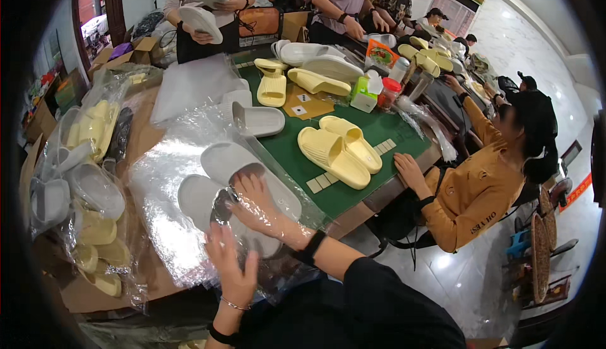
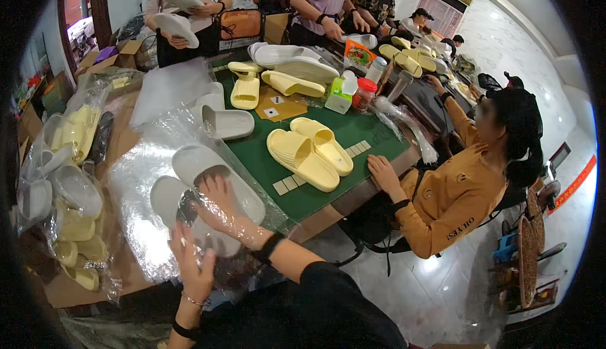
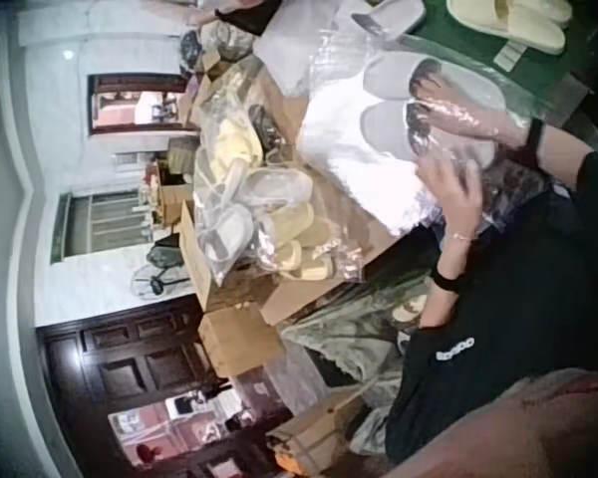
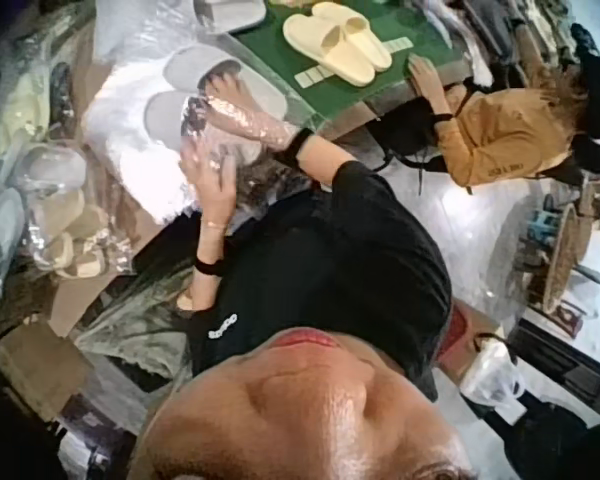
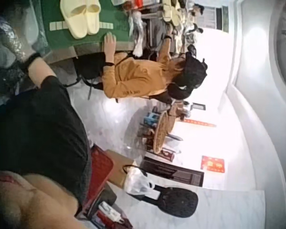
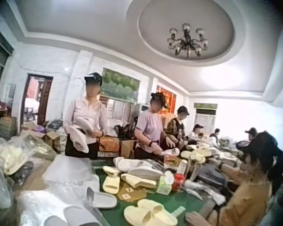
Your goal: Packing pairs of slippers into plastic bags at a manufacturing workstation.
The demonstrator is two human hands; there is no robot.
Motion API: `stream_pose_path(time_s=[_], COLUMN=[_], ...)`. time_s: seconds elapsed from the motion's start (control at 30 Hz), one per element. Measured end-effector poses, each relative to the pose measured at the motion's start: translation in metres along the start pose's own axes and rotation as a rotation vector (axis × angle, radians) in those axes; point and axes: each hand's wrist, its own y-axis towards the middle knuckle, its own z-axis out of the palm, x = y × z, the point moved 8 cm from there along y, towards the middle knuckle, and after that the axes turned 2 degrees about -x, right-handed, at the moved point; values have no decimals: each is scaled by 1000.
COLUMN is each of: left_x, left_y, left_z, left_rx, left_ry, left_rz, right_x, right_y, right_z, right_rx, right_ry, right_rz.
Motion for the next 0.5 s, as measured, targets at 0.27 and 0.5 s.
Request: stream_pose_path(time_s=[0.27,0.5], left_x=[94,58], left_y=[-28,-4], left_z=[14,49], left_rx=[-513,-280], left_ry=[-1166,-1554], left_rz=[-828,-741], right_x=[-22,-37], right_y=[-79,-91], right_z=[-40,-39], right_rx=[-51,-156], right_ry=[-73,147], right_rz=[-27,78])
